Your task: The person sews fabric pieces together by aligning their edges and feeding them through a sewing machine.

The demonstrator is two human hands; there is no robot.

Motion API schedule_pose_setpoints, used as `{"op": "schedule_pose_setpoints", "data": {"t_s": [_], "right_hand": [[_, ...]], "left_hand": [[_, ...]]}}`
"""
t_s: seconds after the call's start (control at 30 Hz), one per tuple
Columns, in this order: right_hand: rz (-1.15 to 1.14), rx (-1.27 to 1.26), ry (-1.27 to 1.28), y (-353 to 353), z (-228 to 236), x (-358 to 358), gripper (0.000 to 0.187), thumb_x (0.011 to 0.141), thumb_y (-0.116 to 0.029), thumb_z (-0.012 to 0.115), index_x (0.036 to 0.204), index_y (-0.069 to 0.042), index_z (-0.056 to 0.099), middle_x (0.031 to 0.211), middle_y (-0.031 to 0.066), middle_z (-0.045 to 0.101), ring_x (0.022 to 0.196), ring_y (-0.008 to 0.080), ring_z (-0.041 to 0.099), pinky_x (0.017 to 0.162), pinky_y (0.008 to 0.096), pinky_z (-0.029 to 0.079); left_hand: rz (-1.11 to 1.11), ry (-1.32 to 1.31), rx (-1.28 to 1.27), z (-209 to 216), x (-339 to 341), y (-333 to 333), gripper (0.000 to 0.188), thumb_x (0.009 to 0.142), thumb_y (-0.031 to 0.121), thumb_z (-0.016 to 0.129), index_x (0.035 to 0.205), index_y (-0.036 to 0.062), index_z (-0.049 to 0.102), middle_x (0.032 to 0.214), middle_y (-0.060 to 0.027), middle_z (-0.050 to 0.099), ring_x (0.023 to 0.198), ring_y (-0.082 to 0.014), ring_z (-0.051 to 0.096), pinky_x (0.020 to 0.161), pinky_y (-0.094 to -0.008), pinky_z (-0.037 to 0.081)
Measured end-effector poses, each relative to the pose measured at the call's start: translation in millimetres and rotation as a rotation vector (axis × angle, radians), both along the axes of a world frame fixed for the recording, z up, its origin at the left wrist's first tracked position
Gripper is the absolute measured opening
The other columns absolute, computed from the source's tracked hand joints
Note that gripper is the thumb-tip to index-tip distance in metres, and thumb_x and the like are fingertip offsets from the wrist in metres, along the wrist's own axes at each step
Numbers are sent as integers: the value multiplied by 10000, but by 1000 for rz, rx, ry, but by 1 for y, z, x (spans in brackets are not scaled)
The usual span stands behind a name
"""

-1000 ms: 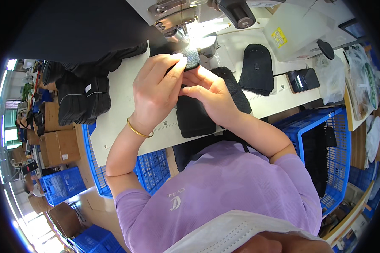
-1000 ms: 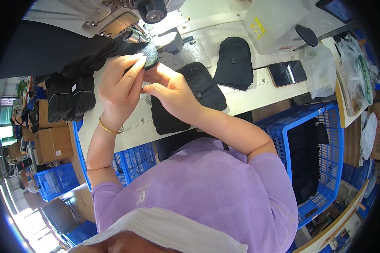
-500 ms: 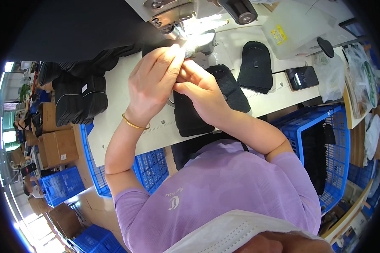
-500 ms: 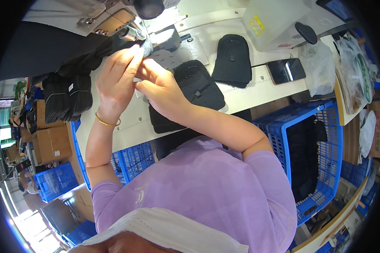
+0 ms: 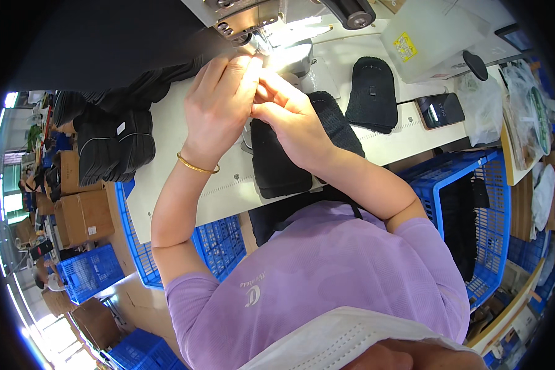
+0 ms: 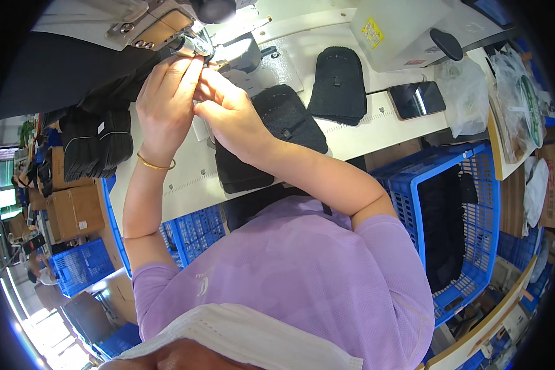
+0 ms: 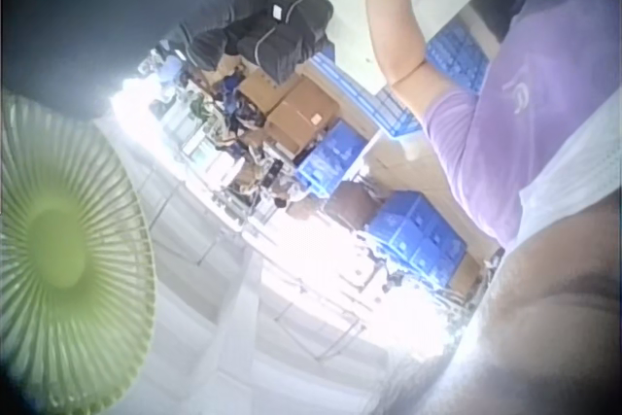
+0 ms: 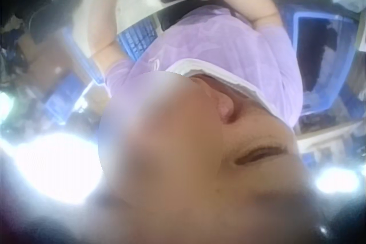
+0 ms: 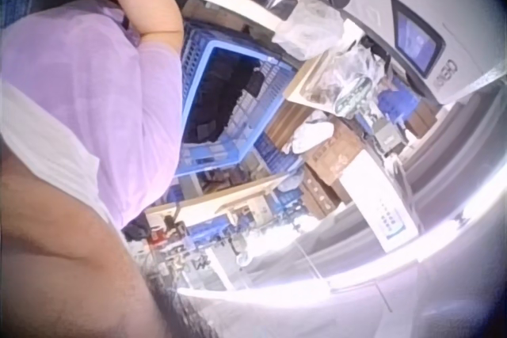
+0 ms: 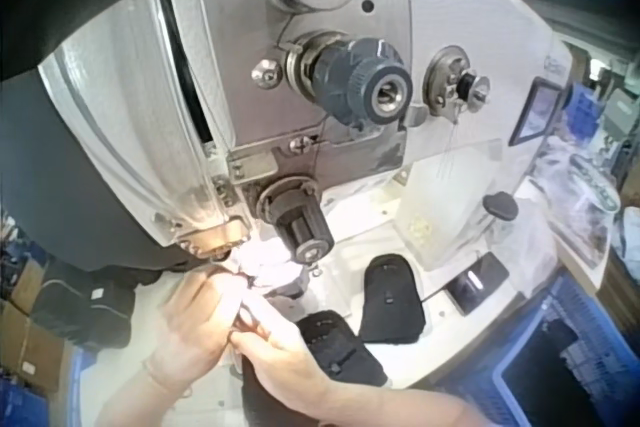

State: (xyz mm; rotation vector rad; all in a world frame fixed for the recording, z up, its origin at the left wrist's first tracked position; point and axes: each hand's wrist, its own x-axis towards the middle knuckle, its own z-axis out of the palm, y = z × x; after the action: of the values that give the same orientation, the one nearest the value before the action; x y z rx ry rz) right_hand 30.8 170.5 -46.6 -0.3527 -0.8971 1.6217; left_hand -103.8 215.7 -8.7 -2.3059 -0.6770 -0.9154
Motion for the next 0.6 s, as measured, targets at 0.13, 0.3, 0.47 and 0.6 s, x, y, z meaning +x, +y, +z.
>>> {"op": "schedule_pose_setpoints", "data": {"t_s": [0.13,0.3,0.47,0.6], "right_hand": [[14,-2,7,0,-2,0,533,904,56,479,1432,19,419,1361,87,538,1225,142,518,1035,297,419],[8,-10,-18,-1,0,2,528,906,59,475,1430,23,422,1355,89,538,1229,143,518,1034,302,425],[2,-1,-43,0,-2,2,529,906,64,477,1430,34,415,1361,97,532,1254,163,511,1034,325,438],[-21,-2,-13,-2,-4,2,497,933,27,496,1424,34,421,1351,98,536,1244,182,524,1028,340,447]], "left_hand": [[23,5,5,0,1,-1,366,640,80,661,994,-8,685,920,-78,638,854,-229,621,749,-346,547],[26,2,-19,1,1,-1,348,657,74,661,995,-5,681,925,-78,639,865,-229,623,742,-341,544],[25,-36,-53,-3,-1,3,341,670,61,653,1005,3,679,943,-79,641,882,-232,626,752,-344,539],[84,-41,-111,7,-12,2,353,704,-13,649,1055,14,678,998,-94,643,899,-261,632,765,-357,536]]}}
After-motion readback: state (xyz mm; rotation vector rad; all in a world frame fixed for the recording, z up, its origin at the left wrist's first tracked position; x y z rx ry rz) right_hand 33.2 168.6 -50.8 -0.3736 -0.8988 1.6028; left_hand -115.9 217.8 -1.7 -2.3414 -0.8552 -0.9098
